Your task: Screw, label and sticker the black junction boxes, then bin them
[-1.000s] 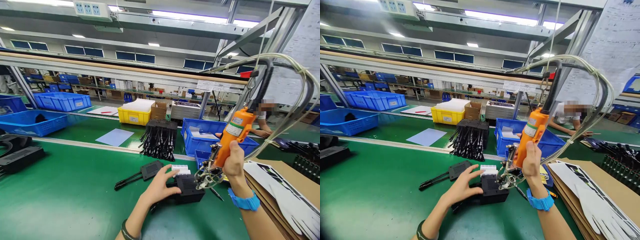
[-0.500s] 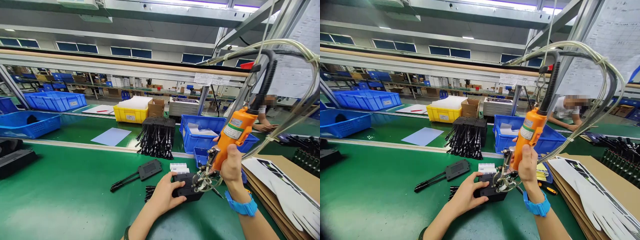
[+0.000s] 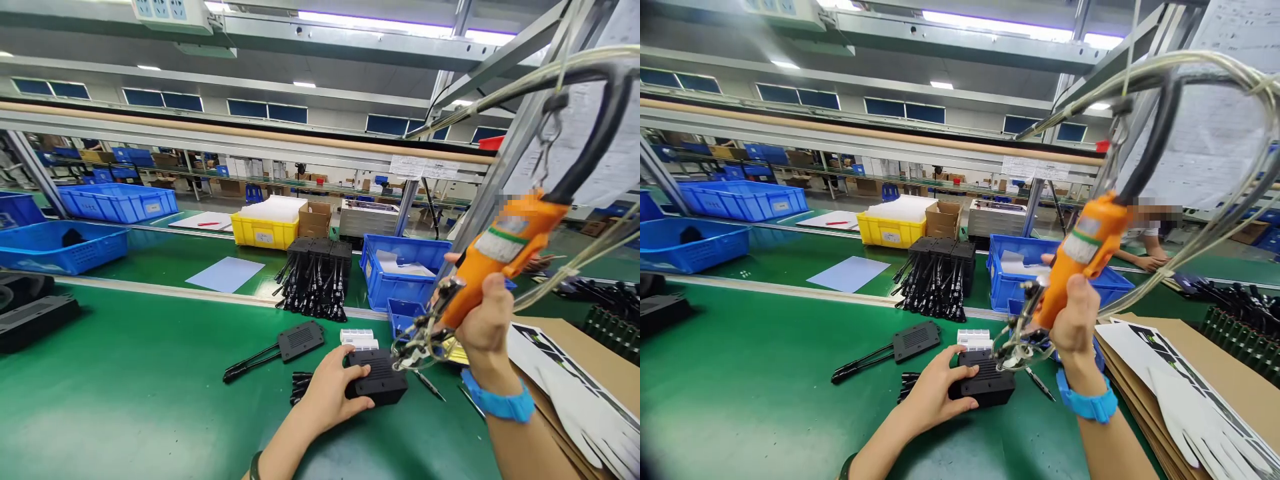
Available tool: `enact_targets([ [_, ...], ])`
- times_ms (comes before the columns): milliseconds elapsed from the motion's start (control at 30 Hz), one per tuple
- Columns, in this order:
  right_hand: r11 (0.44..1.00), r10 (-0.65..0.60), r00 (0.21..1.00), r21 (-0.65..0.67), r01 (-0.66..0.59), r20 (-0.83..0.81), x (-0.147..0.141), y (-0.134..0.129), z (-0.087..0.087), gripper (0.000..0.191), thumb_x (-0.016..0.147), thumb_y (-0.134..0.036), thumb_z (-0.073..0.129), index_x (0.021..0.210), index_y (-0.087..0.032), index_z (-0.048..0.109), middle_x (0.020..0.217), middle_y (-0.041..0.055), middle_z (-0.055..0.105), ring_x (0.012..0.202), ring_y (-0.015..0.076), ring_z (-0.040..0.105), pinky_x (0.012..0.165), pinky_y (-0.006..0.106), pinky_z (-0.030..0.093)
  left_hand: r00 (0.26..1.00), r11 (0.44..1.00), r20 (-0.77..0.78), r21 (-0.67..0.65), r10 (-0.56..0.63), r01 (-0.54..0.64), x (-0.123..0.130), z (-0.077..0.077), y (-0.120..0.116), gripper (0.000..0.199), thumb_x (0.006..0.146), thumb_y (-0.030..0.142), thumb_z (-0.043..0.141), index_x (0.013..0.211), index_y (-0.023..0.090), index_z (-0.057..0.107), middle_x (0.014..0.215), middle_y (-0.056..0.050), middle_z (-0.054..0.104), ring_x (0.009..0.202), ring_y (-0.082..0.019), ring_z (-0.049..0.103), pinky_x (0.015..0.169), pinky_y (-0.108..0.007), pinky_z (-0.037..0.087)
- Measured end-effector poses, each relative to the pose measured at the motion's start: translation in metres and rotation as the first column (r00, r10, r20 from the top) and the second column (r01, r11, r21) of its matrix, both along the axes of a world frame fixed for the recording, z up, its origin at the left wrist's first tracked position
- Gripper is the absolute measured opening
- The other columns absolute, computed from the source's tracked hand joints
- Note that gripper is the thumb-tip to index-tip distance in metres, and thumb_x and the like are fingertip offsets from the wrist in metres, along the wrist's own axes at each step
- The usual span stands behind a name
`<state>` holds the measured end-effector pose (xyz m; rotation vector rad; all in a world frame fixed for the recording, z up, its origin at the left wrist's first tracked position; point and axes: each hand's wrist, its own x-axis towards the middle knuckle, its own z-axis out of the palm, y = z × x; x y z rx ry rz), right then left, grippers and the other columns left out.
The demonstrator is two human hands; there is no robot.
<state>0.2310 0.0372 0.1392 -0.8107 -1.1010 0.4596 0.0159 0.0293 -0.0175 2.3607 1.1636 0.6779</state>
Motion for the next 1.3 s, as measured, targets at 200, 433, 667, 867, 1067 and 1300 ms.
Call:
enact_targets([
  [200,0.994,-0.036,0.999,0.102,0.039,-0.037,-0.004,0.031,0.026,0.046,0.086,-0.060,0.049,0.099,-0.022,0.071,0.062,0.0012,0.059,0.041,0.0146,0.053,0.036,0.027,0.044,1.000,1.000,-0.026,-0.007,0.014,-0.014,0.003,-0.004,0.001,0.056,0.068,0.030,0.085,0.121,0.026,0.067,0.139,-0.016,0.048,0.122,-0.034,0.054,0.103,-0.045,0.045],
  [433,0.999,0.054,0.998,-0.007,-0.054,-0.030,-0.008,0.052,-0.019,0.052,0.083,-0.062,0.051,0.104,-0.018,0.068,0.054,-0.0032,0.054,0.038,0.0128,0.051,0.038,0.026,0.046,1.000,1.000,-0.012,-0.007,0.009,-0.009,0.003,-0.004,0.000,0.056,0.067,0.030,0.085,0.120,0.025,0.068,0.140,-0.017,0.047,0.124,-0.033,0.053,0.106,-0.044,0.044],
  [667,0.998,0.057,0.997,-0.038,-0.059,-0.053,-0.003,0.058,-0.039,0.047,0.083,-0.062,0.052,0.095,-0.019,0.067,0.054,-0.0025,0.053,0.039,0.0135,0.052,0.036,0.025,0.043,1.000,1.000,-0.013,-0.024,0.008,-0.009,0.004,-0.005,0.000,0.057,0.067,0.030,0.086,0.121,0.026,0.068,0.141,-0.016,0.046,0.125,-0.034,0.052,0.106,-0.044,0.043],
  [867,0.998,0.055,0.996,-0.009,-0.056,-0.064,-0.003,0.056,-0.048,0.047,0.085,-0.063,0.049,0.088,-0.020,0.065,0.054,-0.0013,0.054,0.040,0.0146,0.053,0.034,0.025,0.041,1.000,0.999,-0.012,-0.044,0.014,-0.015,0.004,-0.002,0.000,0.057,0.066,0.028,0.087,0.120,0.026,0.068,0.141,-0.016,0.046,0.126,-0.034,0.051,0.106,-0.044,0.043],
  [1067,0.998,0.038,0.999,0.043,-0.036,-0.038,-0.012,0.036,-0.029,0.046,0.081,-0.062,0.055,0.092,-0.019,0.068,0.061,0.0009,0.059,0.044,0.0161,0.056,0.036,0.028,0.043,0.999,0.999,-0.020,-0.038,0.025,-0.025,0.004,-0.002,0.000,0.057,0.066,0.031,0.087,0.120,0.025,0.069,0.141,-0.016,0.048,0.126,-0.035,0.051,0.107,-0.045,0.042],
  [1300,0.988,0.011,0.999,0.154,-0.006,-0.033,-0.029,0.031,0.030,0.049,0.089,-0.061,0.045,0.103,-0.022,0.071,0.057,0.0005,0.056,0.045,0.0168,0.057,0.039,0.029,0.047,0.999,0.999,0.009,0.023,0.032,-0.033,0.001,0.001,-0.004,0.050,0.073,0.037,0.080,0.121,0.029,0.068,0.141,-0.016,0.047,0.129,-0.036,0.047,0.107,-0.051,0.040],
])
